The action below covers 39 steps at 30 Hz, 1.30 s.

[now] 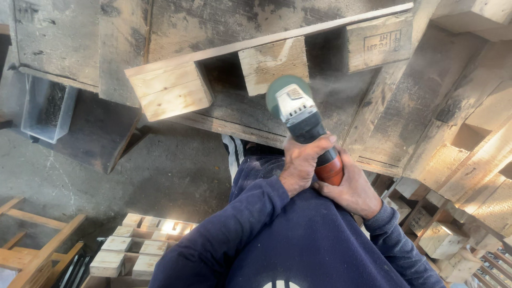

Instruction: The person uses an angle grinder with a sanding disc to smooth the surfaces of small wooden blocks on a workbench. They reposition the blocks to sand different faces and then place the finished pieces aside.

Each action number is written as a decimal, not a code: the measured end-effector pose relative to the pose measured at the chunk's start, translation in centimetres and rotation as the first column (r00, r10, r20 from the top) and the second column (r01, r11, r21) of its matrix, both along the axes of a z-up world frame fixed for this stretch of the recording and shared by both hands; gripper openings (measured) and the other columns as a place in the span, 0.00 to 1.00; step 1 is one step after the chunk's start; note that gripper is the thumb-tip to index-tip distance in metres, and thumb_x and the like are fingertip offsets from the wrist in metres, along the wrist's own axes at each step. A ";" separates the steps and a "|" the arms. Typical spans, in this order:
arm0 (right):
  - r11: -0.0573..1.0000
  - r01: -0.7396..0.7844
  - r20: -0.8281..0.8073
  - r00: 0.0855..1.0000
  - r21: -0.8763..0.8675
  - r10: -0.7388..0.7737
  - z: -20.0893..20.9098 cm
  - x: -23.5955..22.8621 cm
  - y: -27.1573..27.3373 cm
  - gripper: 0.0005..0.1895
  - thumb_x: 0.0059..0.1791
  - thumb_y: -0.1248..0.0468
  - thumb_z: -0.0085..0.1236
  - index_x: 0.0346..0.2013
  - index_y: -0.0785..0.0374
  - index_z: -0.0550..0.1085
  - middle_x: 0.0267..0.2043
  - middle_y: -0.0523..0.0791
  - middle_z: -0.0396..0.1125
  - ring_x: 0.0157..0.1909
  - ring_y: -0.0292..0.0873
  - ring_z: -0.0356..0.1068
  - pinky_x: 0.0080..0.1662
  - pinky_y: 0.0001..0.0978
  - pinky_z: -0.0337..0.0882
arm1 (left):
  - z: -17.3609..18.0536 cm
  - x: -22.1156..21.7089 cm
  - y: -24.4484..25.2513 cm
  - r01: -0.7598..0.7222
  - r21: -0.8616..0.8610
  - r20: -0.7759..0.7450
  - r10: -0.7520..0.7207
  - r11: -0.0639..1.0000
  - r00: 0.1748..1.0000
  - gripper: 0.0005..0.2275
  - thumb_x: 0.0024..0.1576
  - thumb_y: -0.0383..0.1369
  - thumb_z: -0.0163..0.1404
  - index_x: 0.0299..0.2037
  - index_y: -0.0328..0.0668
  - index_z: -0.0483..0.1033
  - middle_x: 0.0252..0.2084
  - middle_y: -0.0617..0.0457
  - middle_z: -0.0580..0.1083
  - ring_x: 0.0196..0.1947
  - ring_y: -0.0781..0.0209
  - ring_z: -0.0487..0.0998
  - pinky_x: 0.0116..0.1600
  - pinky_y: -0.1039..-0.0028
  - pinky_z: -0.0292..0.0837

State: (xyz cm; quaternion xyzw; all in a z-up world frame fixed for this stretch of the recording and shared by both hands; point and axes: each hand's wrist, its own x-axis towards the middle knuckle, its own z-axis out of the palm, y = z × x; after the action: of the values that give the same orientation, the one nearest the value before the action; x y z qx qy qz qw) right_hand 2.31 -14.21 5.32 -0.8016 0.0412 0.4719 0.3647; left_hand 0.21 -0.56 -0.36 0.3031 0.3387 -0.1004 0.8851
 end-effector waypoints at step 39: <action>0.958 0.035 0.039 0.999 -0.283 -0.025 2.7 3.3 -0.5 0.49 0.40 0.59 0.69 0.71 0.67 0.56 0.46 0.54 0.71 0.35 0.55 0.79 0.37 0.45 0.82 | -0.6 5.4 -2.3 0.147 -0.085 0.003 -0.147 0.985 0.989 0.15 0.51 0.32 0.62 0.44 0.37 0.71 0.38 0.48 0.75 0.39 0.58 0.80 0.48 0.63 0.82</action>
State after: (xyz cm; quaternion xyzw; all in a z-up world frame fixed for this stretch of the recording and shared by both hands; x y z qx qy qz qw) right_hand 5.63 -14.72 7.98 -0.8530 0.1144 0.4415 0.2540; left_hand 5.65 -2.84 -0.97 0.2893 0.3123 -0.1802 0.8868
